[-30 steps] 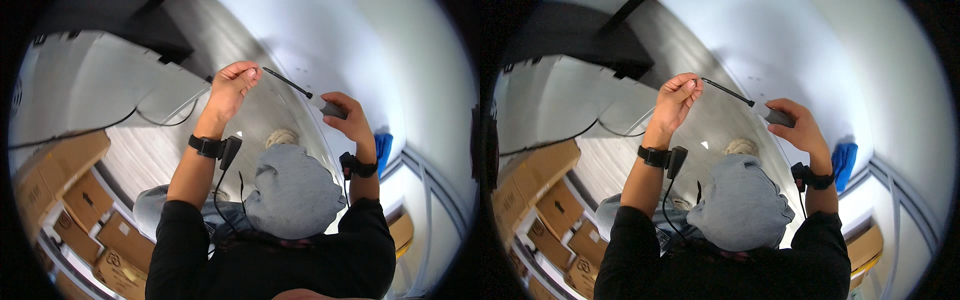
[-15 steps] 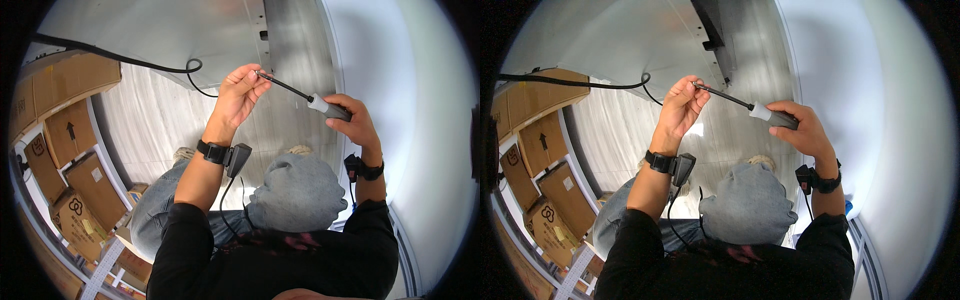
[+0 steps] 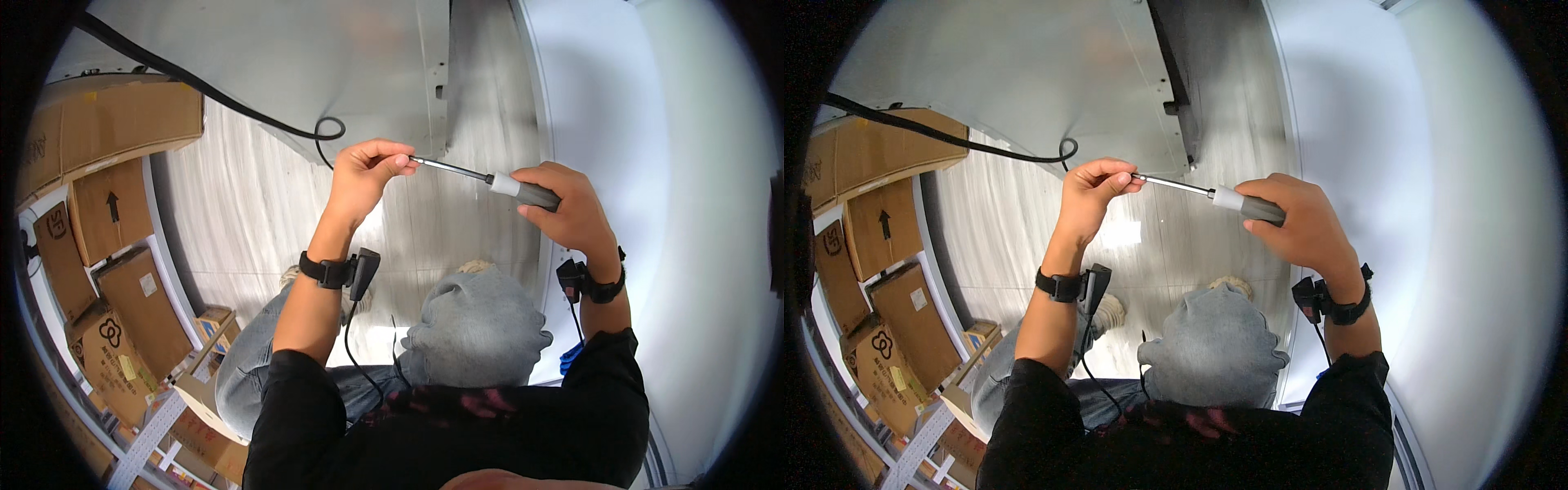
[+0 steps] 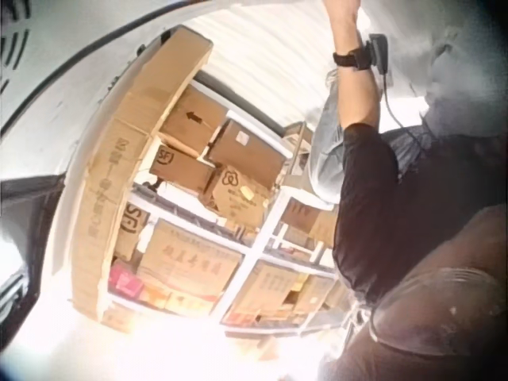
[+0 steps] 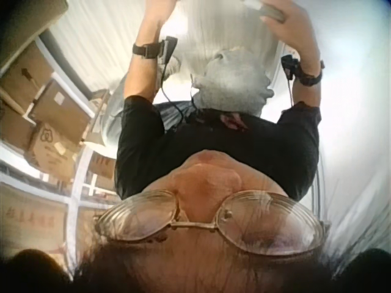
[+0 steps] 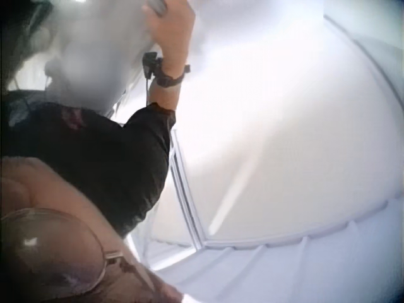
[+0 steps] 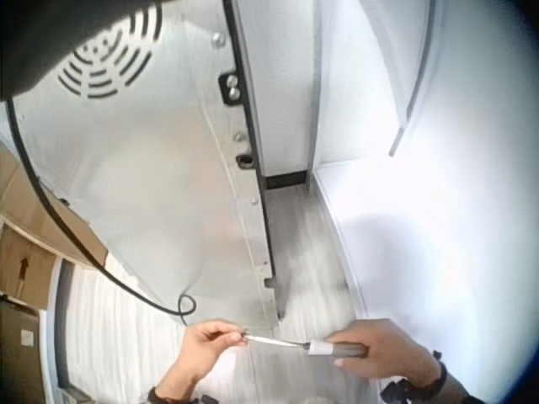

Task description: The person uses a screwdriver to tighten screws on the back panel of an electronic device. They repeatedly insert and turn the screwdriver at multiple screw locations along the device's edge.

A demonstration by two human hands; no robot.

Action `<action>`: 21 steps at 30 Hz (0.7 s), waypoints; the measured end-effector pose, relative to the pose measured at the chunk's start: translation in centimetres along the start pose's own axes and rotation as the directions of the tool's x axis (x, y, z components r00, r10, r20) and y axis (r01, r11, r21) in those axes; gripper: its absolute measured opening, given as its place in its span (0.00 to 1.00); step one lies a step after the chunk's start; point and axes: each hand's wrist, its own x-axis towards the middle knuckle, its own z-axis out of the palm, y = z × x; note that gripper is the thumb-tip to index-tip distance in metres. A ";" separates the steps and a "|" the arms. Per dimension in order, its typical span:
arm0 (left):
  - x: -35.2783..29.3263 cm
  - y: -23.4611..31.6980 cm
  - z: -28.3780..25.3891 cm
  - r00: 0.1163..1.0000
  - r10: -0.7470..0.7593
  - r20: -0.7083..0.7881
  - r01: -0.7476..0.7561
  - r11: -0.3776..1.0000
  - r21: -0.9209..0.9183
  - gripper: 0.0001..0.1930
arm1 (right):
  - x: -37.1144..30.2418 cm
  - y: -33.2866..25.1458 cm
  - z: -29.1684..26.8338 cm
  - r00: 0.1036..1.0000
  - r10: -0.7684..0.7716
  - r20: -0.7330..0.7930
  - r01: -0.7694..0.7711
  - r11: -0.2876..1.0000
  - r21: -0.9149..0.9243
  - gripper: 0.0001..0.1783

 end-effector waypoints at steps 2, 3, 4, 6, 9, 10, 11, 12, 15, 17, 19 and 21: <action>0.2 1.0 0.0 1.000 0.019 -0.005 -0.019 0.998 0.064 0.05 | 0.0 -1.1 -0.7 0.997 -0.059 -0.040 0.055 0.994 -0.097 0.19; -0.1 1.7 0.2 1.000 0.016 -0.004 -0.016 0.999 0.044 0.05 | -0.3 -1.8 -0.9 0.995 -0.087 -0.057 0.078 0.986 -0.148 0.19; -0.4 2.5 0.4 1.000 0.012 -0.003 -0.012 1.000 0.023 0.05 | -0.7 -2.5 -1.1 0.989 -0.102 -0.106 0.090 0.989 -0.114 0.19; 0.0 3.2 0.2 1.000 0.012 -0.001 -0.012 1.000 0.023 0.05 | 0.0 -2.6 -1.0 0.971 -0.136 -0.198 0.132 0.991 -0.033 0.18; -0.7 4.8 0.5 0.999 0.025 0.044 -0.027 0.998 0.064 0.05 | -0.9 -4.5 -2.9 0.997 -0.020 -0.071 0.016 0.999 -0.052 0.17; -1.1 5.3 0.8 0.998 0.007 0.067 -0.007 1.000 0.003 0.05 | -1.6 -5.0 -3.3 0.998 0.008 -0.059 -0.010 0.999 -0.031 0.16; -1.0 5.9 0.9 0.996 -0.002 0.090 0.007 0.999 -0.053 0.05 | -1.7 -5.3 -3.7 0.998 0.028 -0.049 -0.029 1.000 -0.010 0.16; -0.9 6.5 1.0 0.993 -0.011 0.114 0.023 0.994 -0.108 0.05 | -1.8 -5.6 -4.1 0.998 0.047 -0.039 -0.047 0.999 0.011 0.16; 0.1 7.8 2.2 0.991 -0.062 0.123 0.075 0.992 -0.102 0.06 | -2.0 -7.5 -4.9 0.991 0.115 -0.071 -0.116 0.993 -0.021 0.17; 0.6 7.9 2.9 0.981 -0.103 0.163 0.136 0.970 -0.204 0.07 | -2.7 -8.2 -5.1 0.983 0.147 -0.112 -0.147 0.989 0.008 0.17; 1.0 8.9 2.9 0.970 -0.144 0.195 0.196 0.940 -0.280 0.07 | -2.9 -9.3 -5.0 0.976 0.166 -0.139 -0.163 0.986 0.029 0.17; 1.5 9.6 2.7 0.958 -0.152 0.241 0.232 0.908 -0.349 0.07 | -2.8 -10.4 -5.1 0.970 0.175 -0.167 -0.172 0.985 0.032 0.17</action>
